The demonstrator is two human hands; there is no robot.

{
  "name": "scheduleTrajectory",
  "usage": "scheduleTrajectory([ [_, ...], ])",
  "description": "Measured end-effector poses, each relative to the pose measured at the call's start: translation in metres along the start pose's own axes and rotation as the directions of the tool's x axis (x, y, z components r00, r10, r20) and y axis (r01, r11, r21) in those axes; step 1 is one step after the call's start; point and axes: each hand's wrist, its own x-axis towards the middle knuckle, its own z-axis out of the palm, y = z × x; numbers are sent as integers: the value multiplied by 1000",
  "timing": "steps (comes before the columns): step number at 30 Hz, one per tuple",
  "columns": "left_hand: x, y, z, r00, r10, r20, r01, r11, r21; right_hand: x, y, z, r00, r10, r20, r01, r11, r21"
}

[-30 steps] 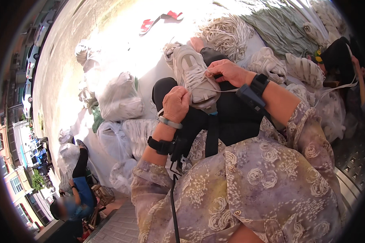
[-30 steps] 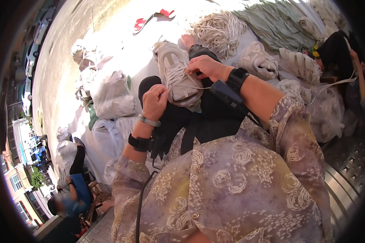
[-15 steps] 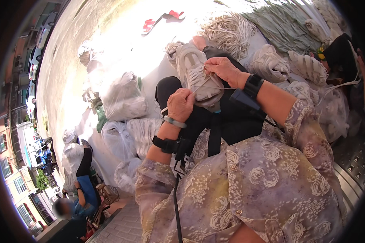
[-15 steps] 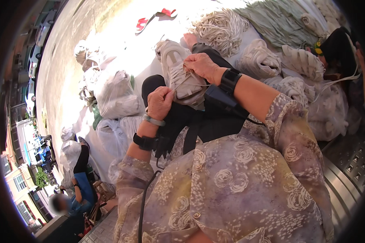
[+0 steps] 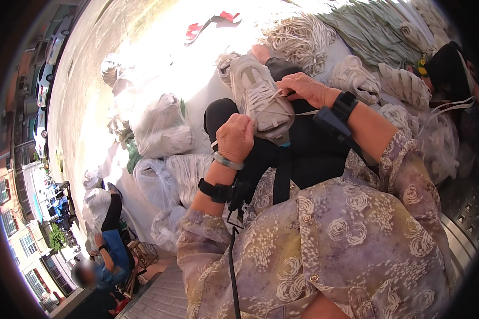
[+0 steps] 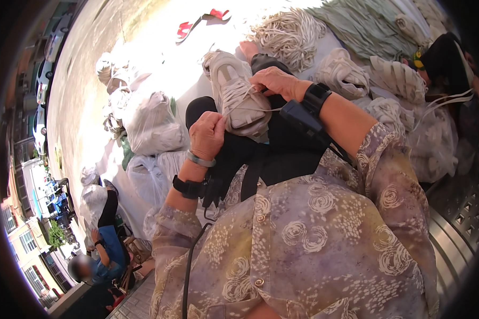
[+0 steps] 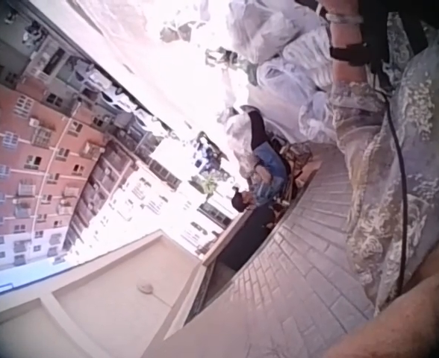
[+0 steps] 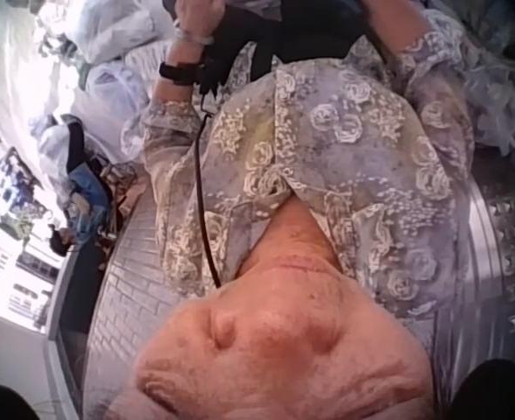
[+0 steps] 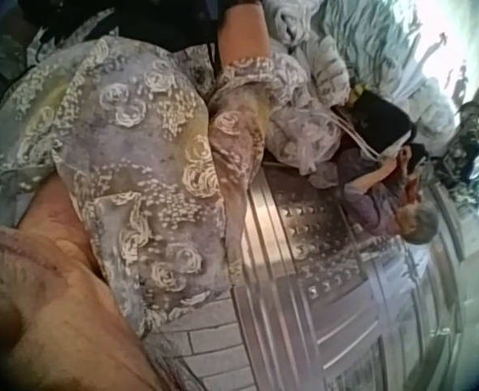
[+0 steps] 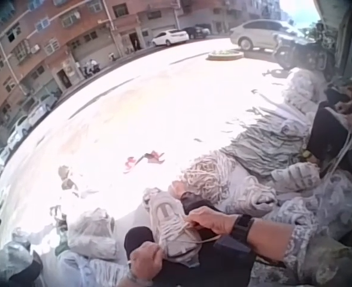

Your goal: Lacing a pair of white athletic shoes while sitting outdoors.

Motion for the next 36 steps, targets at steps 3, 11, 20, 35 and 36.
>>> scheduleTrajectory([
  [3, -2, 12, -14, 977, 197, 77, -207, 967, 150, 0, 3, 3, 999, -49, -10, 48, 997, -53],
  [11, -52, -3, -69, 904, 289, 317, -396, 845, 360, -7, 4, 2, 996, -88, -29, 85, 992, -88],
  [20, -50, -7, -60, 957, 212, 196, -273, 884, 379, -59, 10, 1, 901, -354, 253, 387, 390, -836],
  [35, -58, -29, -76, 976, 95, 194, -178, 863, 472, -79, 13, -52, 840, -495, 223, 334, 148, -931],
  [36, -62, -35, -80, 982, 46, 183, -132, 864, 486, -85, 11, -61, 840, -499, 212, 325, 149, -934],
])
